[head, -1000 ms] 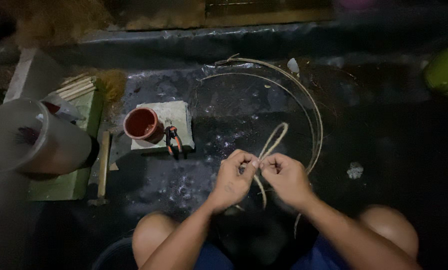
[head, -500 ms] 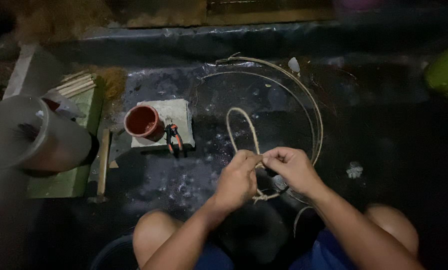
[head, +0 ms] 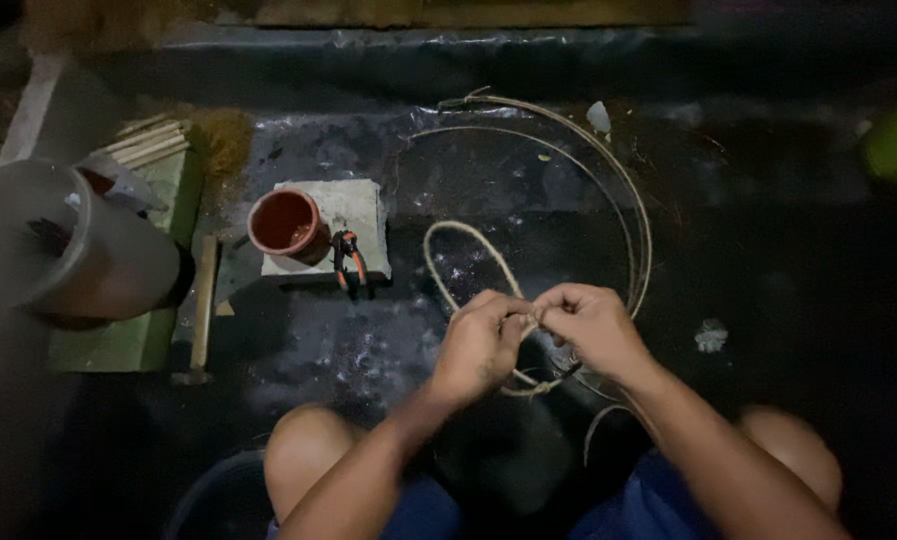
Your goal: The person ties a loop in a rope by hand, then uses pliers to trim the excess and a hammer to tap the knot on a tile. The rope is manipulated into a loop and secured, with tools used to finish the knot.
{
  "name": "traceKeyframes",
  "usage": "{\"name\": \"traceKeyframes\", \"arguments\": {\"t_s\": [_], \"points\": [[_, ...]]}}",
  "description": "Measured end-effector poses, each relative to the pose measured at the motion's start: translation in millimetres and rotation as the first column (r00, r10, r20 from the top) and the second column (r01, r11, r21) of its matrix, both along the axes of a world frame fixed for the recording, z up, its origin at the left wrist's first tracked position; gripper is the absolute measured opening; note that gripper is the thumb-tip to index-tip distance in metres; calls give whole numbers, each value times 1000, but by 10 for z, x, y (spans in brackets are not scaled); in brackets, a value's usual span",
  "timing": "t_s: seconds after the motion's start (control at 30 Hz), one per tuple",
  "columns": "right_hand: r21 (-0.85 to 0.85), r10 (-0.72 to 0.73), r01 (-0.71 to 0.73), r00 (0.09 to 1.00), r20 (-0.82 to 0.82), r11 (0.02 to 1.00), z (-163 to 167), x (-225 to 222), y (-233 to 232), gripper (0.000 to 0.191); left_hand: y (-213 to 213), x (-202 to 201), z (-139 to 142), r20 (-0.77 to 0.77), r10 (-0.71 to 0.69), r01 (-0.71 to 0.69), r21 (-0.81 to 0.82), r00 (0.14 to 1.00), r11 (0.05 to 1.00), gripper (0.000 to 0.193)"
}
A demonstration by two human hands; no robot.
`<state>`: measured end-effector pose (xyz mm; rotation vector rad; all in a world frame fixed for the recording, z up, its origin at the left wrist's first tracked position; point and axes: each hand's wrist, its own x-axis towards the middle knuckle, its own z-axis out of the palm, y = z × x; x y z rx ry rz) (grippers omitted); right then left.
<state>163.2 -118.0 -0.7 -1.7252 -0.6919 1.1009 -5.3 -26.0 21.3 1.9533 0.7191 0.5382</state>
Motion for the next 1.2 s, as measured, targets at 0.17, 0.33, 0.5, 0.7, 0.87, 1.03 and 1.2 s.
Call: {"name": "traceKeyframes", "arguments": {"t_s": [0.17, 0.33, 0.5, 0.7, 0.87, 1.03, 1.2], "points": [[130, 10, -18, 998, 61, 991, 2, 35, -36, 10, -28, 53, -59, 46, 67, -61, -108, 997, 992, 17], [141, -39, 32, 998, 49, 989, -17, -8, -77, 11, 15, 115, -216, 131, 167, -59, -589, 977, 806, 24], [122, -86, 80, 995, 47, 989, -74, -68, -62, 11, 112, 99, -309, 138, 167, 5, -785, 976, 619, 26], [199, -24, 29, 999, -25, 980, -101, -25, -116, 13, 87, 104, -294, 190, 53, 105, -729, 980, 676, 27], [199, -21, 6, 997, 72, 980, -124, -14, -136, 12, 84, 87, -251, 123, 41, 61, -718, 992, 694, 27], [274, 0, -9, 999, 32, 962, -92, -30, -150, 12, 65, 95, -228, 237, 54, 149, -754, 970, 639, 27], [200, -31, 26, 999, 20, 980, 26, -53, -179, 12, 48, 86, -202, 197, 38, 122, -735, 980, 667, 26]]}}
